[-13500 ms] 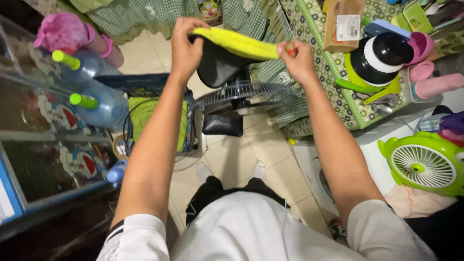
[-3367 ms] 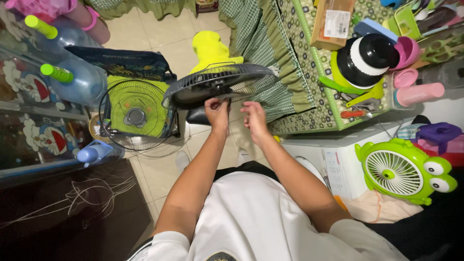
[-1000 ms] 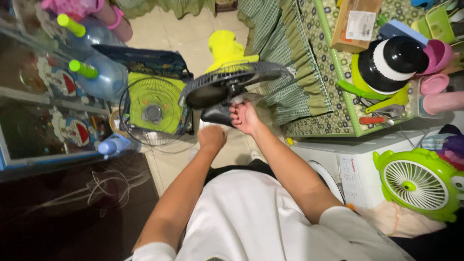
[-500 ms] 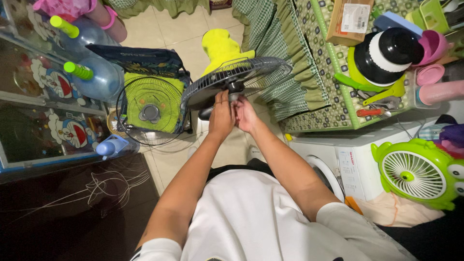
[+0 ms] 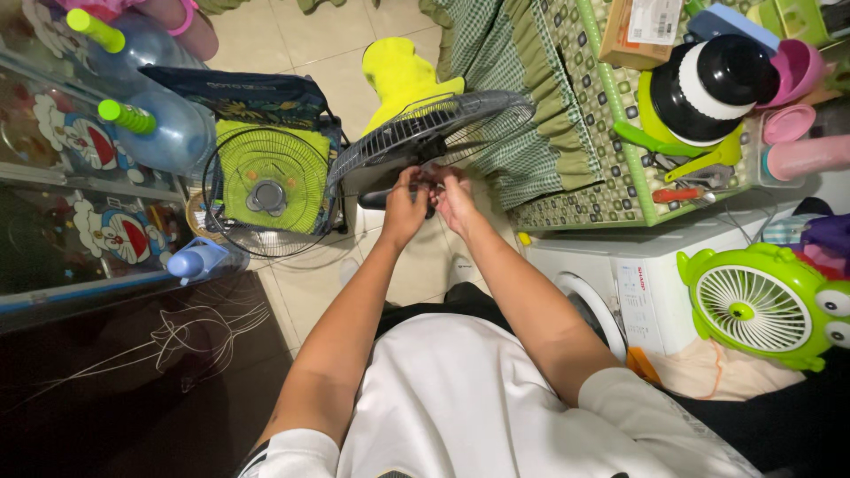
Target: The person kneels on the floor and uses a screwdriver to disassemble electric fans. They first unscrew the rear grille of a small green portable fan and turn it over, then unscrew and remove the front grille and blade assembly of a larger standing fan, and continue unscrewing the fan's rear motor housing.
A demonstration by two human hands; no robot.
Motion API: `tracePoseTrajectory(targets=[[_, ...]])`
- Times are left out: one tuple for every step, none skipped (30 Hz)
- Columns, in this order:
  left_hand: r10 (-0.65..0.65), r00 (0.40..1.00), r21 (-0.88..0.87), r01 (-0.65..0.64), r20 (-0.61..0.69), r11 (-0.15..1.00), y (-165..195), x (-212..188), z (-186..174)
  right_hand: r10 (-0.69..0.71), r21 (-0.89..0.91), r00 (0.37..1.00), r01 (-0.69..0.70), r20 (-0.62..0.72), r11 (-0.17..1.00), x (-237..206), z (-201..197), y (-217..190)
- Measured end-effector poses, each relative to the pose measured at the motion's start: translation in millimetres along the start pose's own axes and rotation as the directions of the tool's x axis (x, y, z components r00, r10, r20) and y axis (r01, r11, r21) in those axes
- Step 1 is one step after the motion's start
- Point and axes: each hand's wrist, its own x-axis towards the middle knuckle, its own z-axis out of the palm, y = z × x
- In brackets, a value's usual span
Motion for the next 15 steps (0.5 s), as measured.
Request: tracePoseTrajectory(targets=[[-0.016,1.000,-0.022,0.016,0.007,1.000,-0.7,-0.2,1.0,0.006,0.007,0.999,-0.006,-0.033,1.000,0.9,-1.4,1.7],[-0.031,0.999,-0.044,0.031,0.015,0.999,-1.8,-0.2,1.9,0.011,0.016,0.998,-0.010,-0.067,1.000,1.9,-3.2,3.7],[-0.062,0.998,-0.033,0.062,0.027,0.998,-3.4,-0.1,3.1,0.014,0.025,0.995,-0.012,-0.102,1.000,2.6,-6.2,5.9],[-0.092,0.995,-0.019,0.093,0.041,0.995,-5.2,-0.4,4.6,0.012,0.012,0.998,-0.011,-0.069,1.000,2.1,-10.0,8.0],[-0.121,0.991,-0.004,0.121,0.060,0.993,-7.3,-0.6,6.6,0.006,0.001,0.999,-0.006,-0.039,1.000,0.8,-15.6,9.9],[-0.078,0.996,0.008,0.077,0.045,0.997,-9.5,-1.0,9.6,-0.004,-0.009,1.000,0.004,-0.013,1.000,-0.8,-23.8,10.8],[-0.031,0.999,0.019,0.031,0.032,0.999,-11.8,-1.8,13.1,0.015,-0.008,0.999,-0.015,-0.048,1.000,-2.7,-34.9,11.9],[0.015,1.000,0.031,-0.016,0.020,0.999,-14.3,-2.8,17.5,0.034,-0.005,0.996,-0.034,-0.083,0.999,-6.3,-47.8,12.8],[0.011,0.999,0.023,-0.012,0.040,1.000,-16.4,-5.2,22.5,0.054,0.001,0.992,-0.054,-0.118,0.999,-11.6,-61.6,13.8],[0.007,0.998,0.013,-0.008,0.063,1.000,-18.8,-7.9,29.0,0.043,-0.006,0.989,-0.044,-0.140,0.999,-16.9,-78.1,13.6],[0.004,0.996,0.001,-0.005,0.088,1.000,-19.7,-11.4,36.8,0.030,-0.014,0.986,-0.032,-0.163,0.999,-23.2,-97.6,11.2],[-0.011,0.992,-0.024,0.014,0.128,1.000,-21.3,-15.5,44.8,0.016,-0.022,0.982,-0.020,-0.186,1.000,-28.2,-117.8,7.4],[-0.026,0.985,-0.049,0.035,0.169,0.998,-23.2,-21.3,53.8,-0.007,-0.018,0.975,0.003,-0.222,1.000,-33.3,-139.6,2.6],[-0.040,0.977,-0.074,0.057,0.210,0.996,-24.1,-26.4,63.1,-0.029,-0.015,0.966,0.026,-0.258,1.000,-38.6,-162.4,-3.1],[-0.070,0.968,-0.074,0.090,0.242,0.993,-24.9,-31.0,71.9,-0.051,-0.012,0.954,0.050,-0.294,0.999,-44.5,-185.2,-8.6]])
